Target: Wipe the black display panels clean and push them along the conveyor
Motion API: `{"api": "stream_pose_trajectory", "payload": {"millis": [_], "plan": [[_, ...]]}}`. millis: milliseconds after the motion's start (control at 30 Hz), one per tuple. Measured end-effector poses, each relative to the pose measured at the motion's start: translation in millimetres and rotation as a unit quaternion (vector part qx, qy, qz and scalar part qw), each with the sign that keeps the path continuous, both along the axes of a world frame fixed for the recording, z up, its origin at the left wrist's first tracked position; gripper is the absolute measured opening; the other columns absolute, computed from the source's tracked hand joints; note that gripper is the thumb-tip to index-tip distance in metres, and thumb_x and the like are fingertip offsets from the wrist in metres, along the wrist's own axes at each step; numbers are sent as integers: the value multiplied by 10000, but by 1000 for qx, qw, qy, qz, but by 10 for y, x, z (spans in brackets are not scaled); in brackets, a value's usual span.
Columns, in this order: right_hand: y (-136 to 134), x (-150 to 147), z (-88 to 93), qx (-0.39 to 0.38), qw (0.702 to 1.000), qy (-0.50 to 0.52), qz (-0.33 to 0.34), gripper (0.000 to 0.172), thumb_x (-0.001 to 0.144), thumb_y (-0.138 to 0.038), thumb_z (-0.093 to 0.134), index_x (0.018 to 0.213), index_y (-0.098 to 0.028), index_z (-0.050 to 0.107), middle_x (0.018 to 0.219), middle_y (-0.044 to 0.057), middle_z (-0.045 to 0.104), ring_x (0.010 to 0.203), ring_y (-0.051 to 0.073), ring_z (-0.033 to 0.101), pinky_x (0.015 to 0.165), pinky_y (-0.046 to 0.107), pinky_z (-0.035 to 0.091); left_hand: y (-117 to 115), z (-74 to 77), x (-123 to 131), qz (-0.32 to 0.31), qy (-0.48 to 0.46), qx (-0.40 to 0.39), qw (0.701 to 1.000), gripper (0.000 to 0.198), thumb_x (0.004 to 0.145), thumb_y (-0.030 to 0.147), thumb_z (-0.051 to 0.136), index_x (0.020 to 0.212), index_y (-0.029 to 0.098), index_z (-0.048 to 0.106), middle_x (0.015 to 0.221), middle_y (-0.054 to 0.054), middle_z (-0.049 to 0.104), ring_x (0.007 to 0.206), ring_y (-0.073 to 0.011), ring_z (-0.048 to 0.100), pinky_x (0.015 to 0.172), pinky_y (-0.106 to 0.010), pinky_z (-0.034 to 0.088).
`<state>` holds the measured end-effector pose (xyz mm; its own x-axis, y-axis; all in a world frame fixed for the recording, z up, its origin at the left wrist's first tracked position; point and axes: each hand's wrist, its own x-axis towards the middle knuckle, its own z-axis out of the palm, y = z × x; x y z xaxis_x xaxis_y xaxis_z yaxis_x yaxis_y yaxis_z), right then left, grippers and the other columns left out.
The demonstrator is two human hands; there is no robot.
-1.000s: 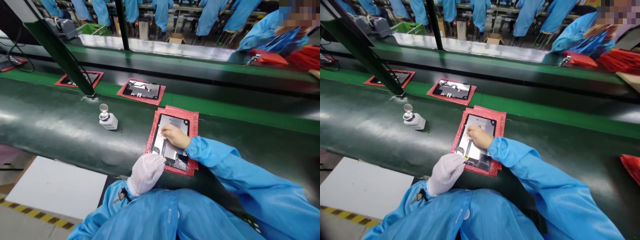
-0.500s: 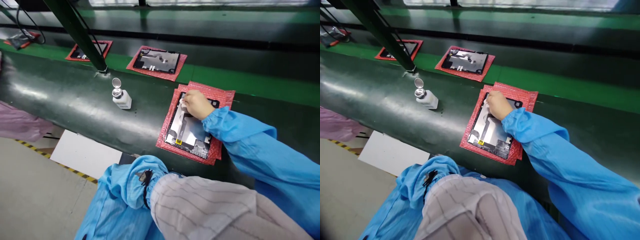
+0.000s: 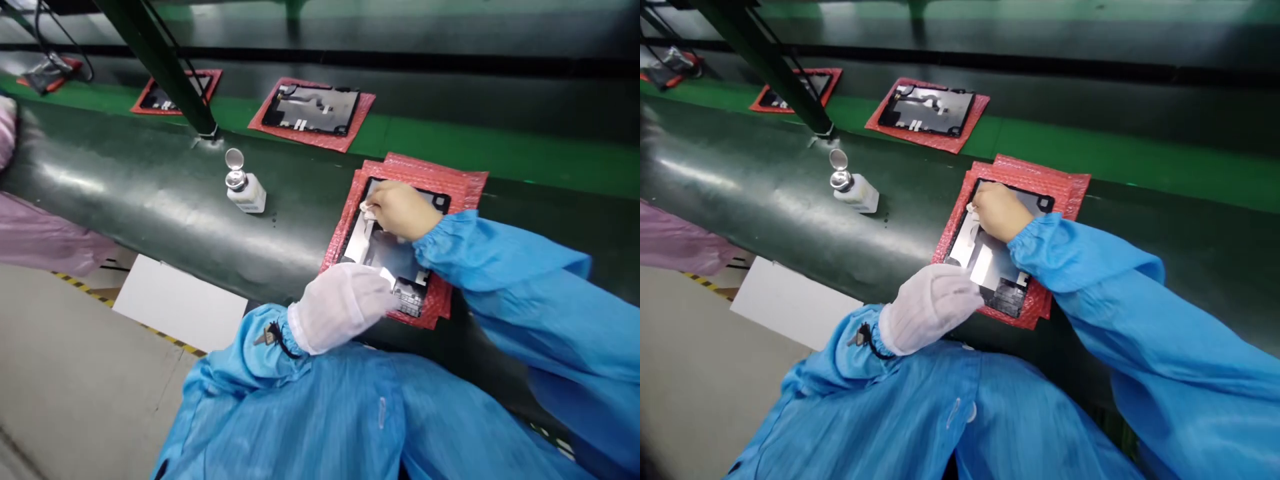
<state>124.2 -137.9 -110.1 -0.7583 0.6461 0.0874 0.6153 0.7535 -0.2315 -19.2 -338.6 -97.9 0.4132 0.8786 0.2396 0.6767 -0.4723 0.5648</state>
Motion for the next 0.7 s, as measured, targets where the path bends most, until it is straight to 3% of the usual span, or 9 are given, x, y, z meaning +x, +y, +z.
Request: {"api": "stream_pose_trajectory", "payload": {"millis": [67, 167, 267, 433, 500, 567, 633, 700], "plan": [[-148, -32, 32, 7, 1000, 4, -20, 244, 795, -75, 460, 672, -124, 665, 758, 101, 616, 765, 195, 563, 764, 324, 457, 80, -117, 13, -1, -31, -10, 999, 277, 982, 314, 376, 1150, 255, 588, 1114, -17, 667, 1101, -151, 607, 1083, -361, 421], [-417, -19, 28, -14, 999, 26, 33, 275, 827, -90, 438, 688, -116, 673, 788, 117, 616, 761, 189, 547, 756, 317, 438, 27, -369, -8, 37, -65, -27, 997, 417, 998, 226, 232, 1381, 185, 394, 1261, -110, 605, 1191, -165, 565, 1064, -376, 452], [-386, 34, 6, -47, 997, 33, 59, 244, 818, -93, 465, 711, -115, 684, 811, 120, 623, 762, 183, 544, 762, 306, 427, -69, -577, -42, 38, -84, -37, 995, 513, 984, 160, 164, 1489, 242, 206, 1351, -83, 550, 1214, -139, 552, 1048, -351, 477], [40, 38, 36, -4, 994, 47, -103, 249, 765, -42, 442, 741, -97, 683, 784, 118, 625, 757, 205, 532, 748, 339, 429, -82, -691, -60, 22, -72, -21, 997, 536, 977, 169, 248, 1492, 315, 217, 1396, -19, 518, 1275, -155, 499, 1090, -353, 443], [-100, 22, 31, -17, 997, 58, -55, 259, 764, -35, 433, 733, -103, 681, 779, 111, 624, 750, 197, 532, 746, 333, 438, -74, -706, -57, 31, -60, -13, 998, 553, 971, 122, 194, 1500, 282, 186, 1392, -28, 524, 1256, -123, 514, 1062, -302, 465], [-386, 36, 0, -47, 995, 66, 61, 267, 782, -40, 433, 721, -122, 680, 785, 102, 622, 748, 183, 538, 748, 315, 449, -77, -725, -54, 38, -54, -11, 998, 553, 965, 97, 191, 1497, 250, 198, 1388, -39, 529, 1263, -113, 505, 1066, -283, 454], [-622, 102, -38, -62, 986, 80, 134, 269, 811, -56, 437, 766, -136, 690, 826, 100, 625, 773, 178, 549, 750, 303, 462, -89, -751, -57, 41, -39, -4, 998, 514, 969, 122, 248, 1470, 234, 277, 1388, -44, 529, 1307, -141, 459, 1102, -319, 414], [-697, 214, -62, -50, 988, 94, 109, 266, 818, -65, 440, 807, -139, 695, 846, 104, 620, 785, 182, 554, 750, 312, 473, -101, -781, -65, 42, -16, 4, 999, 471, 971, 166, 302, 1434, 233, 357, 1393, -41, 525, 1340, -172, 418, 1126, -360, 383]]}}
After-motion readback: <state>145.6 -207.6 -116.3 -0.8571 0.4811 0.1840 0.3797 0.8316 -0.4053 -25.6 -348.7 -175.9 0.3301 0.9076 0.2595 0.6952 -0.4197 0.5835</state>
